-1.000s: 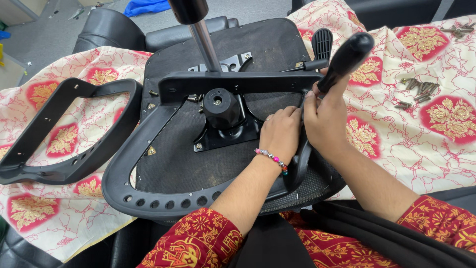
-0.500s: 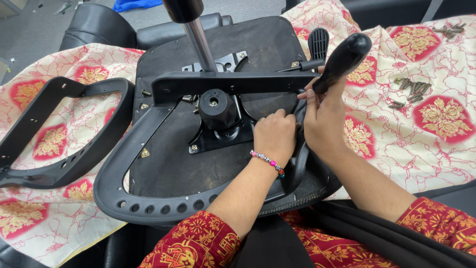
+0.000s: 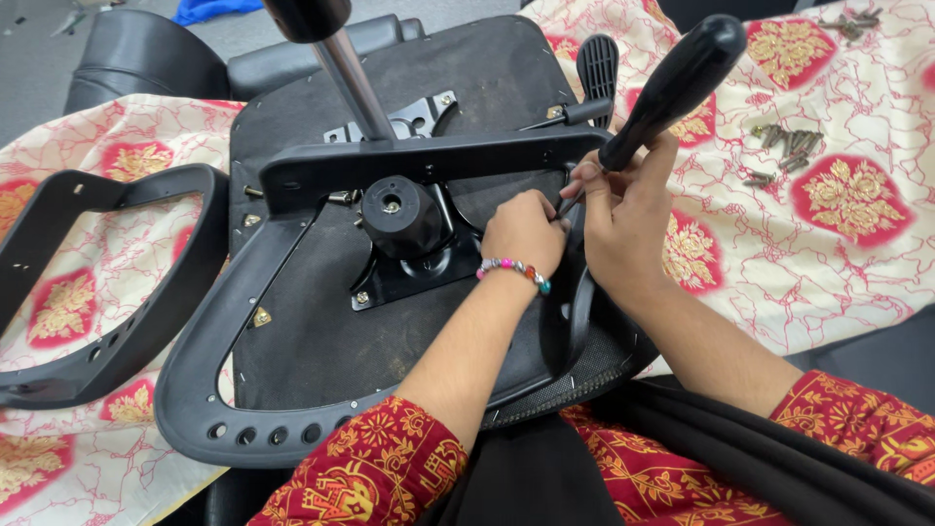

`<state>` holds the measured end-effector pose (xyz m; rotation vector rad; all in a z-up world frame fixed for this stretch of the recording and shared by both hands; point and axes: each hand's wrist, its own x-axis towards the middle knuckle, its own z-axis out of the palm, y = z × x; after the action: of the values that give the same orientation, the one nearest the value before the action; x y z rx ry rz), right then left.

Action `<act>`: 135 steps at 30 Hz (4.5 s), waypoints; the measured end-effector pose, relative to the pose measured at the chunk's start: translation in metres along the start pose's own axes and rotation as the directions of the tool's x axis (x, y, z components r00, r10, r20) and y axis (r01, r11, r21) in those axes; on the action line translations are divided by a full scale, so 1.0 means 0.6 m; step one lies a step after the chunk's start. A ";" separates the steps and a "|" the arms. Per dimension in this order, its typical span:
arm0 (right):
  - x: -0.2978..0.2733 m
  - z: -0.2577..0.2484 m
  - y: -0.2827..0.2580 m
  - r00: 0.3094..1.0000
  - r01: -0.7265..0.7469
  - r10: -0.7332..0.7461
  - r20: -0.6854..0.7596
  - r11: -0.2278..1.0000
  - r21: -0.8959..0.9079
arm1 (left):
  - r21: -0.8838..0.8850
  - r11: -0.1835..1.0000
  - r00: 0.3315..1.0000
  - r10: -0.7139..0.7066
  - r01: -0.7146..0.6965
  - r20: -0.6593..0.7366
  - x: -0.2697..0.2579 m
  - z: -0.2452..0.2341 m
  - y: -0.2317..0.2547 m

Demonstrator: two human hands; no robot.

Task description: The person assembles a chair by attaching a black plastic frame to the underside of the seat using a screwdriver and screws. They position the frame, insert screws, and tighten them to secure the frame to the seat.

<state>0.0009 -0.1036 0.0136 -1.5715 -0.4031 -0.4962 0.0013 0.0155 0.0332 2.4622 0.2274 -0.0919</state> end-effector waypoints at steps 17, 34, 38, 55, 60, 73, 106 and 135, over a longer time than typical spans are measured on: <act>-0.005 0.006 0.011 0.995 -0.001 -0.011 -0.102 0.994 -0.111 | -0.236 0.969 0.942 0.014 0.070 0.336 0.093 0.026 -0.058; 0.004 -0.003 0.055 0.969 -0.030 0.046 -0.242 0.997 0.071 | -0.514 0.838 0.833 0.145 0.183 0.535 0.111 0.019 -0.093; 0.007 -0.003 0.039 0.984 -0.047 0.062 -0.166 0.995 0.091 | -0.534 0.817 0.795 0.170 0.217 0.582 0.108 -0.002 -0.094; 0.005 -0.030 0.022 0.998 -0.016 0.019 0.061 0.998 -0.053 | -0.534 0.816 0.764 0.197 0.219 0.614 0.103 -0.017 -0.083; 0.005 -0.036 0.029 0.995 -0.009 0.015 0.102 0.998 -0.060 | -0.545 0.806 0.761 0.198 0.233 0.618 0.106 -0.012 -0.086; -0.016 0.012 -0.059 0.996 0.048 -0.013 0.084 0.903 -0.427 | -0.631 0.763 0.767 0.317 0.142 0.557 0.130 0.058 -0.125; 0.009 0.021 -0.063 0.986 -0.111 0.140 0.088 0.955 -0.274 | -0.296 0.955 0.990 0.067 -0.028 0.122 0.000 -0.012 -0.041; 0.028 -0.034 -0.070 0.868 -0.334 0.288 0.406 0.941 0.047 | -0.395 0.917 0.971 0.142 -0.057 0.190 0.041 0.028 -0.088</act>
<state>-0.0089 -0.1224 0.0584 -1.5833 -0.4612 0.1003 0.0152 0.0493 -0.0152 2.0439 0.0192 -0.2449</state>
